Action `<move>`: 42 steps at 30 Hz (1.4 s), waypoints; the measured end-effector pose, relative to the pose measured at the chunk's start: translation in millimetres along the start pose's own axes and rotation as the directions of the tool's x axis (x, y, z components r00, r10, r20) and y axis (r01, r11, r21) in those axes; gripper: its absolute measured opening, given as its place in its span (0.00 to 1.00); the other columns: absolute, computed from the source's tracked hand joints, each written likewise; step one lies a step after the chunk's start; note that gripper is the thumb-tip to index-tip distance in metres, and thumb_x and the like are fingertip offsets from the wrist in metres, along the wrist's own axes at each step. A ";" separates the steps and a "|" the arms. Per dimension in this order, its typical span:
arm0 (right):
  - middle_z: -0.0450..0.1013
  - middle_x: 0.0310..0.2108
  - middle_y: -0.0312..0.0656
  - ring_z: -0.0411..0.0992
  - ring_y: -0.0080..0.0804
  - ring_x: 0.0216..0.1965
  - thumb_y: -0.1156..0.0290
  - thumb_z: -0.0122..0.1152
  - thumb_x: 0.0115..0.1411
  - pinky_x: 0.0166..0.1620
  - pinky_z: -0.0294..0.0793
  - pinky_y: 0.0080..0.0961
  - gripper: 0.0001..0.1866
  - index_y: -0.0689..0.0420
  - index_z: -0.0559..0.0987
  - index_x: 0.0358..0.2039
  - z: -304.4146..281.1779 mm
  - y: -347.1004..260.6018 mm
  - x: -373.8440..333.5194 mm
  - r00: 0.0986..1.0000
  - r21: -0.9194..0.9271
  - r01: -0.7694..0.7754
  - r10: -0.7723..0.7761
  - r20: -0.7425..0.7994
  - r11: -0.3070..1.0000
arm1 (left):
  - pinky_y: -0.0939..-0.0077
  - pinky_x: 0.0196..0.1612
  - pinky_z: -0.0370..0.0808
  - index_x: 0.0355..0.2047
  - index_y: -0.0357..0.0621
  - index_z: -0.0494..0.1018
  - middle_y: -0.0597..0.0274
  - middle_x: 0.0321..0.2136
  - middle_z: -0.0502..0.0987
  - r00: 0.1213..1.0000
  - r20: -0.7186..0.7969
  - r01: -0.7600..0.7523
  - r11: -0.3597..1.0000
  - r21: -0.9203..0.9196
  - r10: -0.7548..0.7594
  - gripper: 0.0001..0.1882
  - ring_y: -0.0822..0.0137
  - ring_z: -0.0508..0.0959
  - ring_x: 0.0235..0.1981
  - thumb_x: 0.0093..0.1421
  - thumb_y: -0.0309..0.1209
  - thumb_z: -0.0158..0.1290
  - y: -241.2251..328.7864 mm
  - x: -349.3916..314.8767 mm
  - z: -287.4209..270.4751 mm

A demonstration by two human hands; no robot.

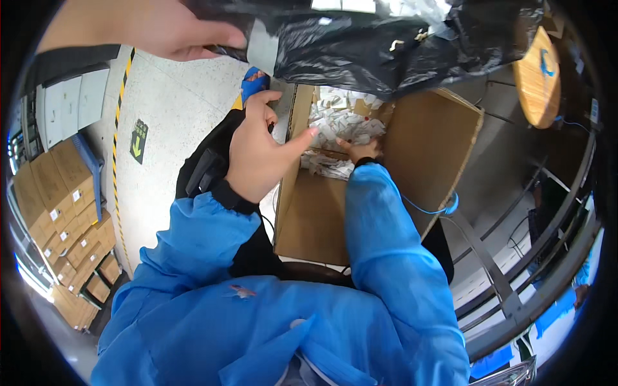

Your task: The recorder is sorting white plastic pieces from a box and bag, assisted by another person holding a large black trash bag.

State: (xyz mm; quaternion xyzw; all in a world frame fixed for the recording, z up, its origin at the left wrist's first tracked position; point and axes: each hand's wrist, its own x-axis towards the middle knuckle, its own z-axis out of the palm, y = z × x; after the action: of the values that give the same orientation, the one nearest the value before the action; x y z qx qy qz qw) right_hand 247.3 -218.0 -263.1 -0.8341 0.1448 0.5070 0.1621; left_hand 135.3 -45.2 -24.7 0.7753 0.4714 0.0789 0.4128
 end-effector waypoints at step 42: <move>0.69 0.53 0.38 0.62 0.43 0.57 0.54 0.46 0.61 0.53 0.64 0.50 0.20 0.48 0.76 0.49 167.8 48.3 71.1 0.818 -0.763 0.560 -0.073 0.570 0.323 | 0.60 0.40 0.74 0.53 0.30 0.54 0.36 0.38 0.73 0.972 0.196 0.112 0.989 0.095 -0.129 0.24 0.41 0.76 0.39 0.56 0.21 0.46 -2.8 4.3 19.6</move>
State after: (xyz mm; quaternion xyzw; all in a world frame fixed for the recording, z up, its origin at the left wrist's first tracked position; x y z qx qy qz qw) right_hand 125.2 -197.2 -405.2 -0.6568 -0.3682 0.6291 -0.1931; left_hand 145.7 -52.3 -40.5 0.7658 0.4761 -0.0450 0.4299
